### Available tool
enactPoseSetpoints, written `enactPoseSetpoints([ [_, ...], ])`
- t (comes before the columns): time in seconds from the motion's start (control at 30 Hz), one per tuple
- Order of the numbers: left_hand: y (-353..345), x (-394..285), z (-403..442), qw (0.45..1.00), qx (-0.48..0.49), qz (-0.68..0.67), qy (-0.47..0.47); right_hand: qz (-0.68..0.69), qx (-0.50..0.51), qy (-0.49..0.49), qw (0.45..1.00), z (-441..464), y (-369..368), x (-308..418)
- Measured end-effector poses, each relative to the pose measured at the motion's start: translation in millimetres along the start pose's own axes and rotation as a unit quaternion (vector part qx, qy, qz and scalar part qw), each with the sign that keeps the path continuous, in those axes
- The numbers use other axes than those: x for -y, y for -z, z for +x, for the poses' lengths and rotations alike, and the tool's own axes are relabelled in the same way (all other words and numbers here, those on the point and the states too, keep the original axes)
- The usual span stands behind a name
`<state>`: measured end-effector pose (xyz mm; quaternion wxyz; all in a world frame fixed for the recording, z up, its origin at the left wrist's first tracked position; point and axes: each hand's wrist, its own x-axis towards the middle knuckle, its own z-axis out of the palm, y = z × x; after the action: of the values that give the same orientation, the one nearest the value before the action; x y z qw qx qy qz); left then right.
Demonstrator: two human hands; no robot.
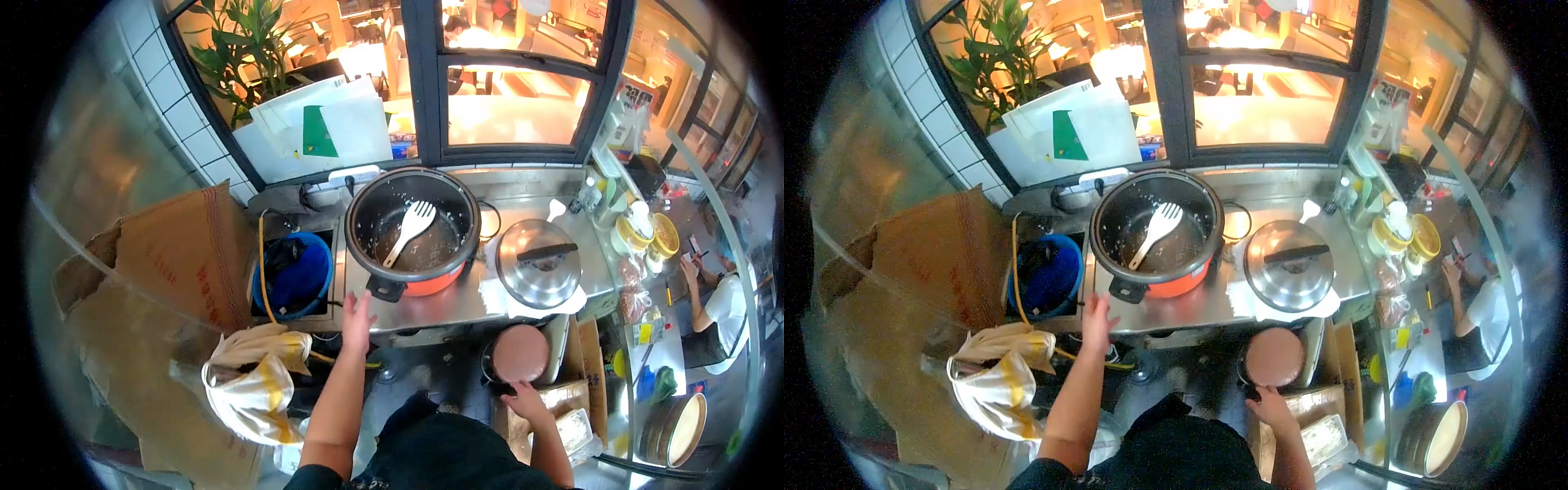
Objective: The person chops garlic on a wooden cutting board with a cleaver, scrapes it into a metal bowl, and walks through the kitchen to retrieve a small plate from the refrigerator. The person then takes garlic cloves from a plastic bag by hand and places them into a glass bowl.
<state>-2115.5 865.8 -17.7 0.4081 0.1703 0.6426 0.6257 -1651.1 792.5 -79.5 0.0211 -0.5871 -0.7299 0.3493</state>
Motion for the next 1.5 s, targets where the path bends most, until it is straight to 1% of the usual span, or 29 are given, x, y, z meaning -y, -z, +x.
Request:
enactPoseSetpoints([
  [0.07,-16.4,-31.4,32.6,1.0,0.004,-0.01,0.013,0.024,-0.028,-0.006,0.999,-4.1,4.5,4.7],
  [0.1,-28.4,-62.5,30.3,0.999,0.016,0.006,0.032,0.067,-0.007,-0.066,0.996,-5.6,19.6,23.8],
  [0.17,-42.8,-91.8,40.8,0.995,0.056,0.019,0.077,0.038,-0.02,-0.101,0.994,8.7,12.0,14.8],
  [0.23,-50.5,-88.5,59.9,0.991,0.09,0.02,0.095,0.022,-0.078,-0.11,0.991,25.7,4.3,14.7],
  [0.27,-47.5,-61.9,81.7,0.988,0.149,-0.019,0.045,-0.001,-0.106,-0.105,0.989,33.4,3.1,18.1],
  [0.3,-55.5,-74.6,73.1,0.99,0.12,-0.021,0.068,0.008,-0.117,-0.102,0.988,43.2,8.9,23.7],
  [0.37,-52.0,-71.2,80.6,0.986,0.122,-0.022,0.115,0.033,-0.13,-0.085,0.987,66.2,12.5,39.1],
  [0.4,-46.8,-62.1,87.7,0.986,0.111,-0.03,0.119,0.041,-0.162,-0.082,0.982,78.9,9.5,47.1],
  [0.47,-53.2,-78.1,71.8,0.988,0.077,-0.027,0.128,0.109,-0.157,-0.105,0.976,101.4,19.1,71.0],
  [0.5,-44.9,-61.2,82.1,0.989,0.086,-0.028,0.113,0.144,-0.154,-0.118,0.97,110.7,20.2,80.7],
  [0.57,-35.4,-39.7,92.7,0.994,0.079,-0.029,0.066,0.143,-0.163,-0.127,0.968,135.0,10.4,80.5],
  [0.6,-31.3,-33.7,93.9,0.997,0.053,-0.023,0.056,0.162,-0.167,-0.129,0.964,147.5,9.2,80.0],
  [0.63,-31.9,-49.1,82.9,0.997,0.061,-0.013,0.054,0.18,-0.173,-0.129,0.96,158.0,16.3,89.1],
  [0.67,-28.6,-57.5,77.5,0.996,0.062,-0.004,0.068,0.254,-0.133,-0.153,0.946,165.4,27.0,94.9],
  [0.7,-27.0,-66.5,71.3,0.995,0.063,0.005,0.083,0.345,-0.132,-0.142,0.919,177.1,28.6,98.5],
  [0.73,-31.1,-85.8,57.3,0.993,0.024,0.04,0.104,0.432,-0.128,-0.131,0.883,188.1,29.6,101.1],
  [0.77,-20.3,-75.4,58.6,0.995,0.025,0.021,0.095,0.516,-0.122,-0.121,0.839,198.2,29.7,103.6],
  [0.8,-11.8,-70.3,56.2,0.995,0.007,0.006,0.094,0.557,-0.083,-0.103,0.82,202.3,42.8,122.6],
  [0.9,17.9,-55.5,53.0,0.993,-0.006,-0.034,0.111,0.62,0.026,-0.099,0.778,220.4,60.6,161.1],
  [0.93,8.3,-83.8,36.1,0.992,-0.035,0.021,0.119,0.613,0.065,-0.08,0.784,225.8,55.8,170.3],
  [1.0,22.6,-77.4,31.6,0.989,-0.075,0.025,0.123,0.594,0.137,-0.022,0.793,223.9,72.7,204.2],
  [1.03,26.2,-77.4,26.9,0.986,-0.106,0.021,0.131,0.611,0.147,-0.025,0.778,222.1,68.6,208.0],
  [1.1,44.0,-59.2,29.4,0.988,-0.112,0.014,0.104,0.624,0.174,-0.015,0.762,217.4,79.9,215.5],
  [1.2,54.6,-57.3,34.7,0.986,-0.126,0.001,0.109,0.61,0.193,-0.003,0.769,222.0,82.3,215.7],
  [1.23,53.2,-57.1,38.0,0.985,-0.127,-0.003,0.12,0.596,0.178,-0.026,0.783,228.2,72.0,208.9],
  [1.3,46.6,-59.4,38.1,0.99,-0.068,-0.047,0.112,0.636,0.203,-0.078,0.741,231.7,70.6,187.9],
  [1.33,46.1,-52.0,38.5,0.991,-0.061,-0.038,0.114,0.686,0.133,-0.116,0.706,231.8,61.3,173.3],
  [1.43,30.1,-50.8,35.2,0.99,-0.071,-0.013,0.123,0.798,-0.082,-0.283,0.525,234.0,55.4,121.1],
  [1.5,3.7,-53.6,32.6,0.989,-0.077,0.002,0.127,0.843,-0.149,-0.327,0.401,248.2,46.4,58.9],
])
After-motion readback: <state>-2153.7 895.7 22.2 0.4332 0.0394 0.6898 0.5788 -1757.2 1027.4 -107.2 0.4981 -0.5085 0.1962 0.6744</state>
